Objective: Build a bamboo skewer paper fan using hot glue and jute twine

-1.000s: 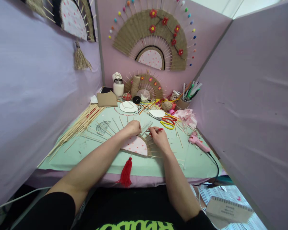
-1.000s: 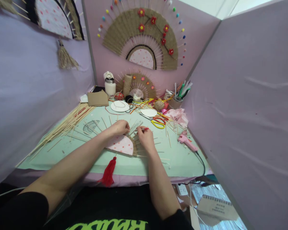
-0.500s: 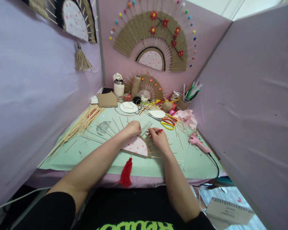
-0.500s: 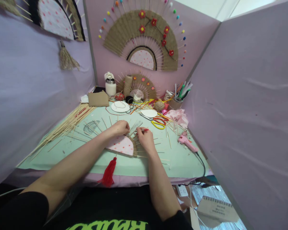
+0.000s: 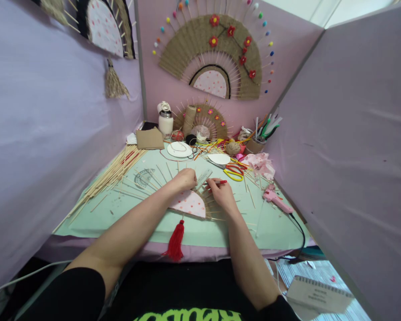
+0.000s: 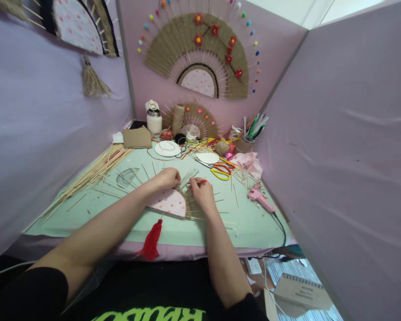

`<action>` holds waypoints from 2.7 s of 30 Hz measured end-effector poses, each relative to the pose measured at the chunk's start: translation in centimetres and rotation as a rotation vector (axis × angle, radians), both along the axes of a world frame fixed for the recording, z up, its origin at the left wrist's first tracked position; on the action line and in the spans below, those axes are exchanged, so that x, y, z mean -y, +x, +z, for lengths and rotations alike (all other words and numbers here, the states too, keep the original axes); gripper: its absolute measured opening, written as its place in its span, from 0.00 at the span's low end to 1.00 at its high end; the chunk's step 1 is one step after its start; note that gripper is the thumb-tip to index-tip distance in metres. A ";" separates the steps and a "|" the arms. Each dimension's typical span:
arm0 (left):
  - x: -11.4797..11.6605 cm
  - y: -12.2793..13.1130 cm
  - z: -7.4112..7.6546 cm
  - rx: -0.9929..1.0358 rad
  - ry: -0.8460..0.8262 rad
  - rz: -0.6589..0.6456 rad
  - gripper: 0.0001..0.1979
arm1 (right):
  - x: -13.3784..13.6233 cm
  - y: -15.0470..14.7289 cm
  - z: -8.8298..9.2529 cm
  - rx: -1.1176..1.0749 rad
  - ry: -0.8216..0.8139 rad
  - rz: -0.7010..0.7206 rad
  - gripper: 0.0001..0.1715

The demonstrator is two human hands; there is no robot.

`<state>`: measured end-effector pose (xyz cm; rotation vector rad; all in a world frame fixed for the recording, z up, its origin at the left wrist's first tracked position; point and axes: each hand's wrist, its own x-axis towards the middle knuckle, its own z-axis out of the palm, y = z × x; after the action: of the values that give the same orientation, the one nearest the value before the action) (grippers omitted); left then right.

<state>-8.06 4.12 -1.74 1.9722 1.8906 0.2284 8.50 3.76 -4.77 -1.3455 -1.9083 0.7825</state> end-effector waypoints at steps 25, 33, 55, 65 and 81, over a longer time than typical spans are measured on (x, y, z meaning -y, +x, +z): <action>0.1 0.0 0.0 0.004 -0.004 0.010 0.10 | 0.2 0.0 0.0 0.010 0.004 -0.006 0.21; 0.1 0.0 0.1 0.005 -0.006 0.008 0.10 | 0.0 0.0 -0.2 0.018 0.012 -0.009 0.21; 0.3 0.1 0.4 0.020 -0.011 0.018 0.09 | 0.1 0.0 -0.2 0.007 0.009 -0.003 0.21; 0.1 0.0 0.1 0.040 -0.002 0.012 0.08 | 0.1 0.0 -0.3 0.014 0.007 -0.004 0.21; -0.2 -2.4 1.3 0.222 0.051 0.151 0.09 | 6.2 -0.8 0.6 0.238 0.255 0.363 0.18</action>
<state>-10.47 4.35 -0.46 1.7552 1.9041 0.5211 7.74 -2.41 -4.14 -0.9843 -2.3911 0.5369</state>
